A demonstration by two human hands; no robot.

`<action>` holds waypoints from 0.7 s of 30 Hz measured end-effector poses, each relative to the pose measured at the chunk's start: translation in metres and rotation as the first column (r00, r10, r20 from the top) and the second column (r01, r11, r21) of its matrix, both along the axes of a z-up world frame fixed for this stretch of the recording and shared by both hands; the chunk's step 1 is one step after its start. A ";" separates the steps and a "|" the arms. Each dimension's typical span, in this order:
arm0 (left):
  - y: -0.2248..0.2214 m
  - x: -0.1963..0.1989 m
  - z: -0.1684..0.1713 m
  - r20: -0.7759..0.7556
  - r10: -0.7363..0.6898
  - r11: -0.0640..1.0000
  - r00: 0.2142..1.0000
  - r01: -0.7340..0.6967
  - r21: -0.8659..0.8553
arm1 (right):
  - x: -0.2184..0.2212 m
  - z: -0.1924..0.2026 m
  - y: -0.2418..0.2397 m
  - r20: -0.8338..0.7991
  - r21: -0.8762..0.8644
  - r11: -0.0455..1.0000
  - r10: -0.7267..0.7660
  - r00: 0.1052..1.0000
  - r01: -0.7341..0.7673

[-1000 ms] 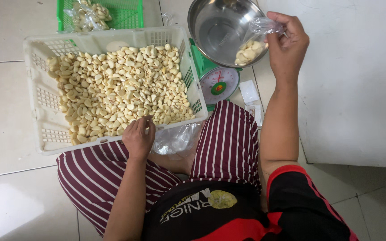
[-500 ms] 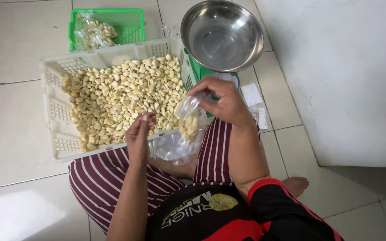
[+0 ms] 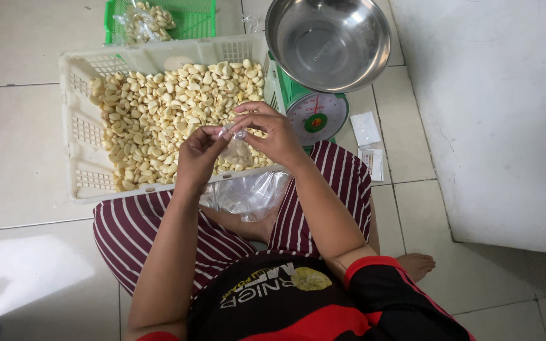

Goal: The person packs garlic cloves into small plastic bags, weighs the bags on a scale, and places them into a small basket.

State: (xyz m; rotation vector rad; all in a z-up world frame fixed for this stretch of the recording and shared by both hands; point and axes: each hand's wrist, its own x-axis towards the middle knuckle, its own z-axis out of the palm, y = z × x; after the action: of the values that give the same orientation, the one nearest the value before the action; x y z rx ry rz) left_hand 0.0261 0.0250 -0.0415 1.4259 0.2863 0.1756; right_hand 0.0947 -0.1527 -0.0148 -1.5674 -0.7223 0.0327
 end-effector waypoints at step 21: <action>-0.010 0.002 -0.010 -0.101 0.084 0.989 0.991 -0.096 -0.116 | -0.007 -0.025 0.028 -0.204 -0.056 0.998 0.013 0.979 -0.025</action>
State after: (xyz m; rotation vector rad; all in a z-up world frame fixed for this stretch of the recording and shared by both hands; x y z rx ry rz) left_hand 0.0285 0.0151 -0.0519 1.3044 0.4344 0.1612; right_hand 0.0874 -0.1251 -0.0395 -1.5860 -0.5794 0.2269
